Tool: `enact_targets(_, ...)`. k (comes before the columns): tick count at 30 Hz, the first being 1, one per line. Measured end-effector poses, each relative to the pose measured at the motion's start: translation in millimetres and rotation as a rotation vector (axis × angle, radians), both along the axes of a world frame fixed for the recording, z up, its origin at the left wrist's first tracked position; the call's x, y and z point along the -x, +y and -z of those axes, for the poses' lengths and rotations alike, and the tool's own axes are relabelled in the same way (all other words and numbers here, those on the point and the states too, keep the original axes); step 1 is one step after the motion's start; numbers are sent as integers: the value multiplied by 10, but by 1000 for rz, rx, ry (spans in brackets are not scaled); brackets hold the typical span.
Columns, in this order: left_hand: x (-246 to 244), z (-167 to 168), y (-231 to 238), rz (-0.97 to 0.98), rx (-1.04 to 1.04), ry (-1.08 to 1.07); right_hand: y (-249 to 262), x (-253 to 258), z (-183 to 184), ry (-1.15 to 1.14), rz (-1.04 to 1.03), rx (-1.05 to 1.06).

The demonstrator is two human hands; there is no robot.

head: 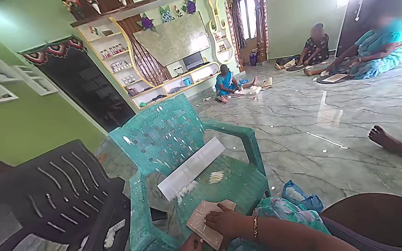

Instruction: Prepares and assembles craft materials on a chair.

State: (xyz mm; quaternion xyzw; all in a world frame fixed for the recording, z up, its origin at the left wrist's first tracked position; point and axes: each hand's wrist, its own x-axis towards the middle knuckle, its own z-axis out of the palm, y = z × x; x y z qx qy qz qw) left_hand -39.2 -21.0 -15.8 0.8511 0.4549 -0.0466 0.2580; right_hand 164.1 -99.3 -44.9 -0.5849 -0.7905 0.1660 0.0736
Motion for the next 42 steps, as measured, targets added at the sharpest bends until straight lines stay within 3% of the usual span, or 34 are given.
enact_targets(12, 6, 21, -96, -36, 33, -40, -75, -97, -330, -1, -18, -48)
enact_targets(20, -118, -51, 15, -87, -30, 129, 404, 81, -31, 48, 64, 81)
enact_targets(31, -119, -215, -144, -59, 97, 60, -343, -230, -362, 57, 91, 171)
enact_targets(34, -93, -251, -128, -98, 115, 37, -254, -289, -390, 32, 164, 137)
enact_targets(37, -101, -235, -45, -122, 72, -10, -21, -258, -255, -14, 166, -75)
enact_targets(42, -152, -212, -25, -105, 50, 55, 326, -5, -75, -68, 34, -51)
